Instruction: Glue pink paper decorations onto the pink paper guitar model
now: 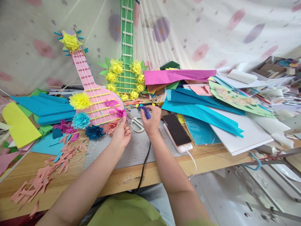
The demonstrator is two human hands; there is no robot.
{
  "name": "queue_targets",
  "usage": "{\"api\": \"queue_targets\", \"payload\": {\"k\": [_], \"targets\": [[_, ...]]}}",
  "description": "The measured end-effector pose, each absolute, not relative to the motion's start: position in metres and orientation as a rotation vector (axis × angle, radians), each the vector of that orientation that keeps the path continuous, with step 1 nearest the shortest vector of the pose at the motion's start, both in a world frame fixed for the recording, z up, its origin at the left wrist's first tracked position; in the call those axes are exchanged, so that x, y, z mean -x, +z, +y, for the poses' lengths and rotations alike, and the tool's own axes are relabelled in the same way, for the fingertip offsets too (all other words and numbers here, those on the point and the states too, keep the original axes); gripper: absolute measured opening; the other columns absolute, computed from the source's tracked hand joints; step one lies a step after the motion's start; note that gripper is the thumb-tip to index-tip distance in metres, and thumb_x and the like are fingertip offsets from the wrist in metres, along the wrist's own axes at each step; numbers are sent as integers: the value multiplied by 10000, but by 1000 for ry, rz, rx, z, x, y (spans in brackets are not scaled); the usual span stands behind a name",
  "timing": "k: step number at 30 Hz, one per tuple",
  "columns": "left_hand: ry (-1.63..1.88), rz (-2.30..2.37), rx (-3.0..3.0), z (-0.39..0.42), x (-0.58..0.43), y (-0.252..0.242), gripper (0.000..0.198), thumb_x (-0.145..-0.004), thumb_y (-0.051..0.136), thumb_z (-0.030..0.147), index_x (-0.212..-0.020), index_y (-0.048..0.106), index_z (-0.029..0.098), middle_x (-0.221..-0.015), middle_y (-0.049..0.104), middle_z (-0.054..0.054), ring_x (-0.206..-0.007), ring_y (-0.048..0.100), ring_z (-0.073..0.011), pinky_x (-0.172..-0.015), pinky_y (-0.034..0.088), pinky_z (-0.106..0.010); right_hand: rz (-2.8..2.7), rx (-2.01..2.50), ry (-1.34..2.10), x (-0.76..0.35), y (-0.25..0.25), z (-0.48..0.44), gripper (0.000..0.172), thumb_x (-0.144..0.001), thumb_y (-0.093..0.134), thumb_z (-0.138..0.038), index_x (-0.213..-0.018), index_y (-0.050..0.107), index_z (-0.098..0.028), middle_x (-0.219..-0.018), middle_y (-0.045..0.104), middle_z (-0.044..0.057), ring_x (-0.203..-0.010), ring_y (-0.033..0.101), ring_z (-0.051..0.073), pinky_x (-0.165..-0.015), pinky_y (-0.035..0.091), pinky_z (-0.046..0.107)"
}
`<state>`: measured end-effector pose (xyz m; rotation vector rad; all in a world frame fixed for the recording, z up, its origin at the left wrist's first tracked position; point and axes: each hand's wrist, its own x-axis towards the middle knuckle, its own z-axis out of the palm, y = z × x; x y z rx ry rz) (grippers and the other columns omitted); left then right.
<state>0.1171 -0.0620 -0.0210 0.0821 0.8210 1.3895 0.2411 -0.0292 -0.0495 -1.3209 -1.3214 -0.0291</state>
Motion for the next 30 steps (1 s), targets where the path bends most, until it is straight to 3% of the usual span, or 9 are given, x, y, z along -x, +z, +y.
{"api": "queue_targets", "payload": {"k": [4,9,19,22,24,26,28,30], "targets": [[1436,804,-64,-57,-127,-25,256,-697,758,206,-756,513,164,-445,234,140,-310,177,9,-323,94,-127,-1386,1207,523,-215,-55,-41,228,-794,580,-407,-838,608,-185,-844,637,50,-713,559,145,-730,474,305],[1451,859,-56,-60,-129,-28,174,-753,700,176,-759,528,153,-431,271,136,-304,176,8,-327,95,-131,-1197,1160,977,-200,-63,-37,252,-705,632,-415,-796,638,-181,-809,663,30,-723,587,139,-736,481,281],[1403,1032,-245,-60,-136,-39,203,-732,699,264,-786,533,161,-465,331,122,-333,183,-1,-375,90,-170,-846,1089,1172,-192,-63,-38,233,-604,679,-374,-719,640,-175,-703,638,-13,-658,560,111,-683,479,260],[1309,1173,-576,-58,-129,-41,164,-764,641,257,-872,558,165,-485,353,106,-367,261,-34,-404,179,-181,-785,1073,1151,-197,-65,-34,228,-599,694,-370,-700,619,-180,-680,620,-25,-628,552,100,-639,476,242],[1262,1324,-1022,-54,-116,-37,216,-755,632,220,-955,562,178,-544,438,74,-453,400,-74,-473,312,-198,-756,1058,1153,-200,-66,-32,232,-617,693,-376,-715,607,-183,-699,626,-24,-617,560,95,-624,482,238],[1176,1551,-1613,-46,-99,-28,356,-734,637,197,-1078,543,209,-688,550,22,-661,550,-144,-643,438,-266,-739,1064,1173,-203,-67,-31,231,-642,684,-375,-740,600,-183,-724,637,-19,-605,572,90,-607,490,235],[1025,1702,-2123,-34,-81,-16,443,-724,634,184,-1152,525,200,-963,612,-71,-968,567,-238,-860,443,-376,-730,1102,1204,-203,-68,-30,215,-662,679,-357,-745,591,-179,-712,636,-18,-583,577,85,-579,493,225],[837,1688,-2498,-21,-67,-8,560,-704,655,211,-1235,484,166,-1193,548,-145,-1168,469,-309,-991,366,-455,-722,1153,1232,-201,-69,-29,191,-672,684,-325,-728,581,-175,-663,620,-25,-560,576,80,-547,486,208]]}}
